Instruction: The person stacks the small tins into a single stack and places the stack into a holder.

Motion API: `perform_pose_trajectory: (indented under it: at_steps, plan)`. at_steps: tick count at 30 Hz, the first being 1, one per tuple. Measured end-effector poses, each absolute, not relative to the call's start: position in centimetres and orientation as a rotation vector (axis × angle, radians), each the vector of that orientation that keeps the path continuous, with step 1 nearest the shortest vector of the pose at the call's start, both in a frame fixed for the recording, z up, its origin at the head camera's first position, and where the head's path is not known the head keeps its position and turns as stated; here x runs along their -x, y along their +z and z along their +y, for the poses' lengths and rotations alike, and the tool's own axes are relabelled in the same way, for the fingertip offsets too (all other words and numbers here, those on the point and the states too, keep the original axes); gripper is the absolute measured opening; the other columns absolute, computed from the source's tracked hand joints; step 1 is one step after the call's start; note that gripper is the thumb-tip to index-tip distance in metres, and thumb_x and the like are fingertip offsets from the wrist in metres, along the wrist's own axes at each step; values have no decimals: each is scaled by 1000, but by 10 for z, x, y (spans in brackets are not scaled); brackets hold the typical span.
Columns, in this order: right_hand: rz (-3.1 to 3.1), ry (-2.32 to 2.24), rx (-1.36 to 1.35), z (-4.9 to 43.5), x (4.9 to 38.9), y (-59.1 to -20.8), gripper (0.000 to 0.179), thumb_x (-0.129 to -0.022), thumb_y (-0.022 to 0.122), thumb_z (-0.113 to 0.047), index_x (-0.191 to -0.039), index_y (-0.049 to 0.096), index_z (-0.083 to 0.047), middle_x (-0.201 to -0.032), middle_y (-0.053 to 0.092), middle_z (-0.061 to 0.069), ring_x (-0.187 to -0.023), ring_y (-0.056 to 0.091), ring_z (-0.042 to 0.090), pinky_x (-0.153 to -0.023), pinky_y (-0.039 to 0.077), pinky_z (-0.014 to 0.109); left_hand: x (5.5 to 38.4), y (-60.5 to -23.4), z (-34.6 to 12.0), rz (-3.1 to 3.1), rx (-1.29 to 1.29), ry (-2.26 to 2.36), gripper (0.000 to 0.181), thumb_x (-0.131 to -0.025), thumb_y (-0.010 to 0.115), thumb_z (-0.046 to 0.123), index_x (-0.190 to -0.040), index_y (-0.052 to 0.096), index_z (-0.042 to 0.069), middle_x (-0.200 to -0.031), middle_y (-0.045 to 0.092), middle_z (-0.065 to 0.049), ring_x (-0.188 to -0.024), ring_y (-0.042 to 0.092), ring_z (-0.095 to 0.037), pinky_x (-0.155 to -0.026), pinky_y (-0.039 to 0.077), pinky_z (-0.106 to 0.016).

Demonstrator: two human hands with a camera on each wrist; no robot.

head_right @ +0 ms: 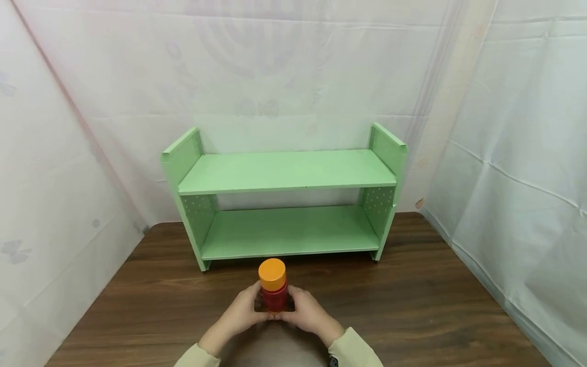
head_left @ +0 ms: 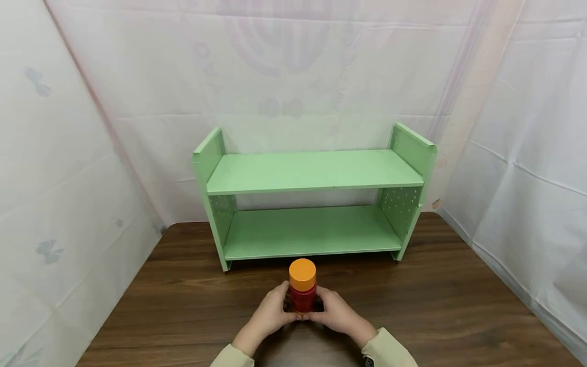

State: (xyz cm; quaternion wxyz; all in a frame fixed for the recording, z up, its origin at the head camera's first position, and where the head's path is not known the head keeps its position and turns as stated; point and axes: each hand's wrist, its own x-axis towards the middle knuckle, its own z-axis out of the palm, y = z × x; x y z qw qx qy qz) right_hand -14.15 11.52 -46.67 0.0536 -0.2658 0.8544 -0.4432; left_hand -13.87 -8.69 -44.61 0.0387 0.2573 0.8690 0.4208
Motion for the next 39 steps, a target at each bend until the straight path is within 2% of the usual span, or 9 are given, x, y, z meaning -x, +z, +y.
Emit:
perform_pose_trajectory:
  at_steps: [5, 18, 39]
  plan:
    - [2564, -1334, 850, 117, 138, -466, 43, -84, 73, -25, -121, 58, -10, -115, 65, 4, -102, 62, 13, -85, 51, 27, 133, -443, -87, 2678, -794, 1258, 53, -70, 82, 6, -115, 55, 2, -105, 62, -8, -90, 62, -20, -74, 52, -29]
    - [2503, -1315, 874, 123, 131, -464, 39, -84, 73, -28, -117, 61, -12, -110, 67, -1, -95, 62, 3, -80, 51, 23, 123, -437, -83, 2727, -791, 1110, 49, -68, 85, 14, -110, 62, 4, -99, 61, -4, -89, 59, -18, -75, 51, -33]
    - [2488, -1273, 909, 129, 127, -458, 38, -83, 74, -29, -116, 62, -14, -109, 67, -4, -95, 60, 1, -81, 51, 23, 121, -430, -77, 2710, -813, 1062, 54, -63, 88, 14, -110, 63, 3, -102, 63, -6, -94, 61, -23, -80, 52, -39]
